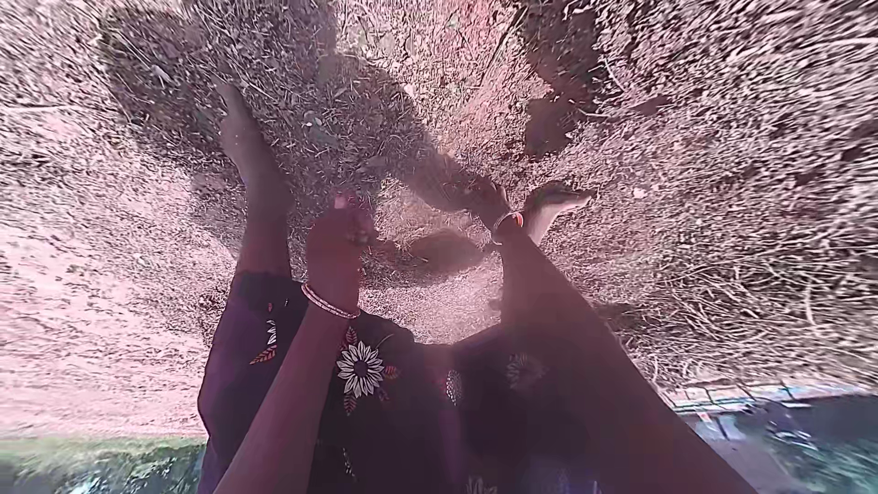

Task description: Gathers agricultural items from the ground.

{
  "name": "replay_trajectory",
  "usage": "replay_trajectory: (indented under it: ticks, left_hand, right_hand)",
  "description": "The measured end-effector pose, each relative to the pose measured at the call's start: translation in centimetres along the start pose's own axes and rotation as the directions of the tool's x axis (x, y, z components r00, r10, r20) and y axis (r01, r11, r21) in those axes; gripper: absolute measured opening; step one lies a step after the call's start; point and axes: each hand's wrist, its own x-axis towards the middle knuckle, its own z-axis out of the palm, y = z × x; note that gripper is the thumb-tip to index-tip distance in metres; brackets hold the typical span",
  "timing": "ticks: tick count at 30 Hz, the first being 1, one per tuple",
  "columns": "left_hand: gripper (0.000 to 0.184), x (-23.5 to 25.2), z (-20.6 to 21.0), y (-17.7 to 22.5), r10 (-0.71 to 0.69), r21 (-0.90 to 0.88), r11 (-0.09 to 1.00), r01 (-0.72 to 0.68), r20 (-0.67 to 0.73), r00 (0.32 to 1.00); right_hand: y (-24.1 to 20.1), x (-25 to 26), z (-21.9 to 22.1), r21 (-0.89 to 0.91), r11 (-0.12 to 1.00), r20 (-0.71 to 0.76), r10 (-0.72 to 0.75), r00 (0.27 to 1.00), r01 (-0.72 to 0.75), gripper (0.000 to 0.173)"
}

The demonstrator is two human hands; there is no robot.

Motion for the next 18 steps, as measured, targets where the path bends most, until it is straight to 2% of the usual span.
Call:
replay_trajectory:
  ticks: [1,2,4,6,8,9,10,12,15,17,18]
  left_hand:
    - [0.043,0.1,0.1,0.1,-0.003,-0.002,1.000,0.003,-0.005,1.000]
    - [0.044,0.1,0.2,0.2,-0.008,-0.015,1.000,0.008,-0.013,1.000]
    - [0.045,-0.1,0.3,0.1,-0.023,-0.031,0.999,0.022,-0.017,1.000]
    - [0.042,-0.2,0.5,-0.1,-0.021,-0.021,1.000,0.021,-0.005,1.000]
    - [0.041,-0.1,0.8,-0.3,-0.004,-0.021,1.000,0.004,0.001,1.000]
    - [0.041,0.0,0.8,-0.4,0.004,-0.018,1.000,-0.004,0.006,1.000]
    - [0.042,0.0,0.7,-0.4,0.011,-0.007,1.000,-0.011,0.008,1.000]
    - [0.042,0.0,0.5,-0.5,0.022,0.017,1.000,-0.021,-0.011,1.000]
    - [0.040,0.1,0.4,-0.9,-0.015,-0.021,1.000,0.014,-0.048,0.999]
    - [0.043,0.6,0.5,-1.0,-0.037,-0.044,0.998,0.035,-0.059,0.998]
    - [0.045,0.5,0.5,-1.1,-0.041,-0.034,0.999,0.040,-0.055,0.998]
  right_hand:
    - [-2.1,-2.0,-0.4,0.013,0.997,0.142,0.079,0.987,-0.081,0.063]
    - [-3.6,-4.2,-0.3,0.045,0.993,0.213,0.095,0.972,-0.107,0.059]
    - [-4.0,-8.1,-0.3,0.197,0.978,0.364,-0.004,0.931,-0.073,0.061]
    - [-2.1,-10.4,-0.1,0.257,0.964,0.459,-0.184,0.869,0.068,0.060]
    - [-0.2,-10.6,-0.1,0.201,0.957,0.533,-0.286,0.796,0.210,0.053]
    - [0.7,-9.7,0.0,0.137,0.938,0.492,-0.343,0.800,0.318,0.055]
    - [1.7,-7.9,0.2,0.057,0.910,0.368,-0.402,0.839,0.411,0.056]
    - [0.1,-3.5,-1.8,-0.023,0.942,0.202,-0.322,0.925,0.333,0.049]
    - [-1.1,2.7,-2.1,-0.094,0.989,0.022,-0.114,0.993,0.116,0.072]
    - [-3.3,2.0,0.0,-0.049,0.999,0.076,0.002,0.997,0.002,0.074]
    - [-4.6,0.1,0.6,-0.027,0.998,0.193,0.065,0.979,-0.061,0.076]
